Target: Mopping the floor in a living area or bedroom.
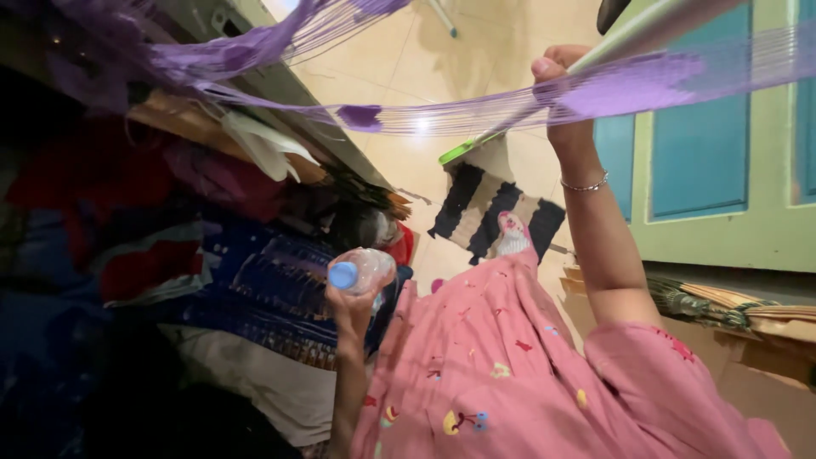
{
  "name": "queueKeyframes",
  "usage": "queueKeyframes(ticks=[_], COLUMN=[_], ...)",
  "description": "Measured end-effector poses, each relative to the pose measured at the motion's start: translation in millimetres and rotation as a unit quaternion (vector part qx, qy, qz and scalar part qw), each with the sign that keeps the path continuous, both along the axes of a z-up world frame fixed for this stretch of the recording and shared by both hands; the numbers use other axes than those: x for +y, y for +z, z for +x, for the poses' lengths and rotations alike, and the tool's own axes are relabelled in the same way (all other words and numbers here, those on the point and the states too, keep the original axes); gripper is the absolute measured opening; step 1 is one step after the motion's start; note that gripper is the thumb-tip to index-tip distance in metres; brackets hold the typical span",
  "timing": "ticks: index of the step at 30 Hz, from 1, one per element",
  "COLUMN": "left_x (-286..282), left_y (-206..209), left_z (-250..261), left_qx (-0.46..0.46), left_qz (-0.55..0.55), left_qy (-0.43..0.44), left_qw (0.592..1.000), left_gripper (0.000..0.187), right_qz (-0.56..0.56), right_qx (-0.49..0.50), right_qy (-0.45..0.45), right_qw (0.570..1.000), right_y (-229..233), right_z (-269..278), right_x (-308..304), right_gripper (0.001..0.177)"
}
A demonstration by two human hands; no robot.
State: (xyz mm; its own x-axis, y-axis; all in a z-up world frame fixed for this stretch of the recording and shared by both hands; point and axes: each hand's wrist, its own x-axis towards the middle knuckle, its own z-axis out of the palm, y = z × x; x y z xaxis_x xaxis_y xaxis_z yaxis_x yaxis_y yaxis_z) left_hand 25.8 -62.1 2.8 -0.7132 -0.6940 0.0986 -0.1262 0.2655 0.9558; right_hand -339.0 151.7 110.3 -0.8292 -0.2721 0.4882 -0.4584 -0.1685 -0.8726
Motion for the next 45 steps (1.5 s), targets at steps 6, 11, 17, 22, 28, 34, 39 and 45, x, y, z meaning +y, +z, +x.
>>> queueKeyframes(ticks=[6,11,17,22,28,34,39,45], left_x=[5,26,78,147,291,439,546,630], left_y=[7,-9,17,20,19,-7,1,15], left_z=[-6,-18,-7,25,81,149,225,301], left_qx=[-0.017,0.032,0.002,0.035,0.021,0.212,0.116,0.051], left_qz=[0.106,0.082,-0.033,-0.110,-0.115,0.144,0.046,-0.036], left_qy=[-0.021,-0.047,-0.014,0.056,0.213,0.320,0.422,0.488], left_qw=[0.994,0.995,0.999,0.992,0.970,0.912,0.898,0.870], left_gripper=[0.058,0.061,0.063,0.060,0.054,0.054,0.059,0.070], right_qz=[-0.074,-0.246,-0.148,-0.095,-0.085,-0.163,-0.259,-0.276], right_qx=[0.068,-0.112,-0.020,0.019,0.004,0.025,0.137,-0.026], right_qy=[-0.058,-0.029,0.028,0.127,0.271,0.346,0.386,0.431], right_qw=[0.993,0.962,0.988,0.987,0.959,0.924,0.875,0.859], right_y=[-54,-8,15,18,19,40,42,-10], right_z=[-6,35,85,117,159,196,220,254], right_x=[19,38,71,102,179,229,245,292], right_gripper=[0.024,0.042,0.041,0.040,0.042,0.033,0.018,0.031])
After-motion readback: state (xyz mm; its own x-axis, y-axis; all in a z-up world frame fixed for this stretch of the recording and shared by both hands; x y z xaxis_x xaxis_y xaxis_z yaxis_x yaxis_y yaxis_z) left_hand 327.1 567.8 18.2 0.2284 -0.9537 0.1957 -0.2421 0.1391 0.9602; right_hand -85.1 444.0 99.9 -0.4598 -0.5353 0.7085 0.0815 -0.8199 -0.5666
